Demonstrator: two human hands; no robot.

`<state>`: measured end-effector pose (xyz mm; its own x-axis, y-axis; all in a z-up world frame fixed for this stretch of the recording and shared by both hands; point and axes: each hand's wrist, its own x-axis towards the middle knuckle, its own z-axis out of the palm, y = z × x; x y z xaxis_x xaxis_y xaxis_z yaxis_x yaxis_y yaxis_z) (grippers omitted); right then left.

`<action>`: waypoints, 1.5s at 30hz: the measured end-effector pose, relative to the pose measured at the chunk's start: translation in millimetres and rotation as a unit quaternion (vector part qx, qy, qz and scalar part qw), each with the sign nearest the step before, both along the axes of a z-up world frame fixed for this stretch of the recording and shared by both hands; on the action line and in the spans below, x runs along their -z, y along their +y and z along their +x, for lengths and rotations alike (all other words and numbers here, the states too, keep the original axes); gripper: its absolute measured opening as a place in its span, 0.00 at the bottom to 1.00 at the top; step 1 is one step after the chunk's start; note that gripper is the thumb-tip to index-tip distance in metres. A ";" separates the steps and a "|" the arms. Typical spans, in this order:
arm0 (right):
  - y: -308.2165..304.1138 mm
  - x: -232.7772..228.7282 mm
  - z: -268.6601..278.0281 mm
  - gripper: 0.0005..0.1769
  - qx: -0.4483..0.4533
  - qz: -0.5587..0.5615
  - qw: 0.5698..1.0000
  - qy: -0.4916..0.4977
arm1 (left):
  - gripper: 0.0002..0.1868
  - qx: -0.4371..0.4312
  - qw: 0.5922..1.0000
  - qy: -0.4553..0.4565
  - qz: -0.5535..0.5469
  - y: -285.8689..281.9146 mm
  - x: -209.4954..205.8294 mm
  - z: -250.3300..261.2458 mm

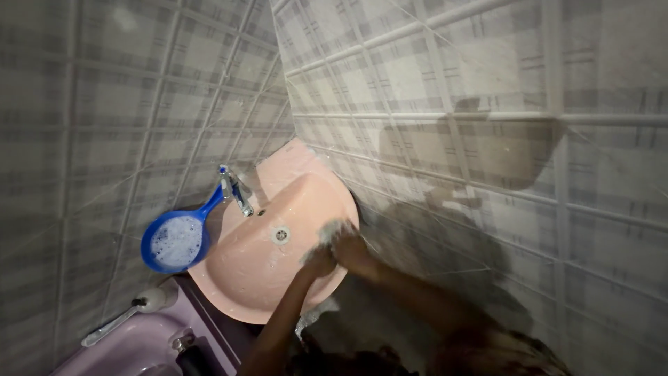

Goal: The person cleans the bathroom wall and sink using a soapy cloth, scrubbing the tiles and the faucet before rinsing the cloth.

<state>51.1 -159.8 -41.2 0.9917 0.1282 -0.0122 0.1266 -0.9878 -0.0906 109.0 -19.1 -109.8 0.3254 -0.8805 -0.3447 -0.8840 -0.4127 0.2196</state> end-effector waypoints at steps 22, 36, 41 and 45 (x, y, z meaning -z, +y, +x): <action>38.9 -51.9 -43.6 0.20 -0.163 0.104 0.958 0.213 | 0.46 -0.210 0.971 0.107 0.050 -16.6 -57.4 -28.6; 8.1 6.7 32.6 0.30 -0.091 -0.082 0.989 0.088 | 0.47 -0.352 0.929 0.105 0.044 4.1 -56.3 0.7; 139.3 9.6 12.4 0.38 -0.215 0.122 0.941 0.230 | 0.37 -0.311 0.945 0.031 0.096 152.8 -74.6 -17.3; 195.0 7.7 21.9 0.39 -0.232 0.153 0.930 0.240 | 0.36 -0.337 0.935 -0.005 0.106 212.4 -85.7 -12.8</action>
